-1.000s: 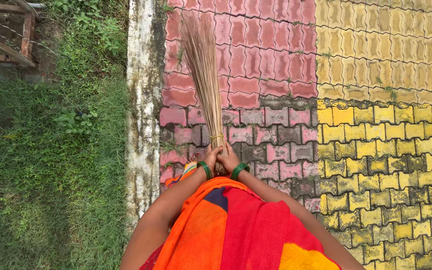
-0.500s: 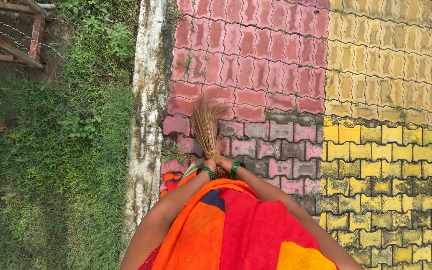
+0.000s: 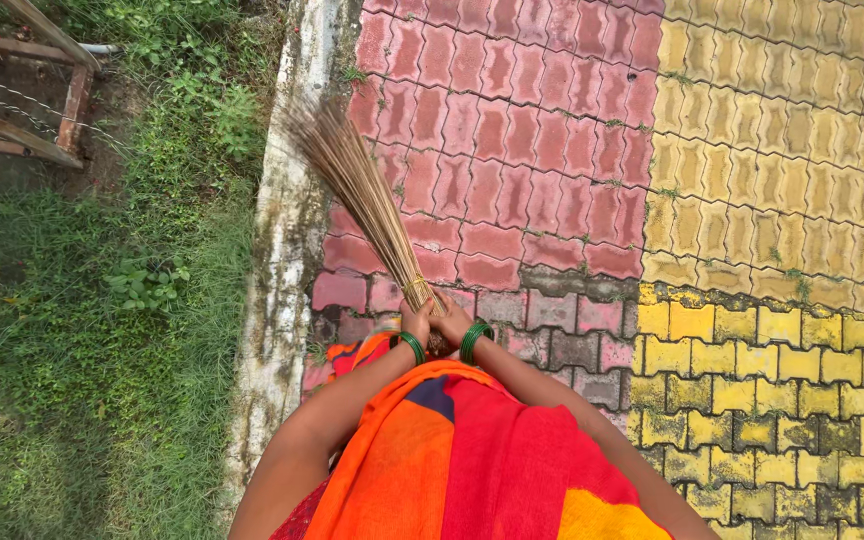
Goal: The person sweeps outdoor tiles using a handheld brush, moving over a path of yellow and red tiles next to a garden area.
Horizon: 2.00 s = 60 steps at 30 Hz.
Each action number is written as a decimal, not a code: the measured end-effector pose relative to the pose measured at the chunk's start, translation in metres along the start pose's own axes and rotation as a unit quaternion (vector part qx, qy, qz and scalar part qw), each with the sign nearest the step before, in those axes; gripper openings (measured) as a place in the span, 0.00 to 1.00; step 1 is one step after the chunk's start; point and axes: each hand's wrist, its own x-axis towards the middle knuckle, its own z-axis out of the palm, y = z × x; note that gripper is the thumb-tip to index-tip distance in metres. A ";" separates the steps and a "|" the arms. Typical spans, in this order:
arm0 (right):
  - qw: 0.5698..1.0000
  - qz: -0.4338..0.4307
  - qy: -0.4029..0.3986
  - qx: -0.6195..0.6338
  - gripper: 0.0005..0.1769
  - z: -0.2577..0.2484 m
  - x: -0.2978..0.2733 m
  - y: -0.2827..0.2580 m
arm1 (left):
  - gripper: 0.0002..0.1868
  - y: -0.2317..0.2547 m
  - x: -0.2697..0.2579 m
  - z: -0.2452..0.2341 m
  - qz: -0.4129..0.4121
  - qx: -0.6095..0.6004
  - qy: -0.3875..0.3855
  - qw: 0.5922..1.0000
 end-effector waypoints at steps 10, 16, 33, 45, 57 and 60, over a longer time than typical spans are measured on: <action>0.898 0.187 0.186 0.351 0.42 -0.038 0.037 -0.001 | 0.18 0.014 0.093 0.107 0.041 0.503 -0.414 0.757; 0.962 0.171 -0.041 0.209 0.42 -0.058 0.084 -0.017 | 0.23 0.007 0.136 0.102 -0.127 0.454 -0.240 0.849; 0.985 0.003 0.036 0.167 0.44 -0.081 0.238 -0.106 | 0.38 0.159 0.211 0.109 -0.140 -0.012 -0.074 0.987; 0.832 0.287 0.198 0.432 0.28 -0.138 0.285 -0.123 | 0.17 0.157 0.322 0.207 -0.176 0.340 -0.296 0.875; 0.956 0.136 -0.212 0.149 0.37 -0.263 0.437 -0.163 | 0.35 0.206 0.370 0.284 -0.074 0.033 0.135 0.988; 0.968 0.085 -0.151 0.183 0.45 -0.282 0.449 -0.161 | 0.37 0.220 0.376 0.312 0.002 0.021 0.116 0.993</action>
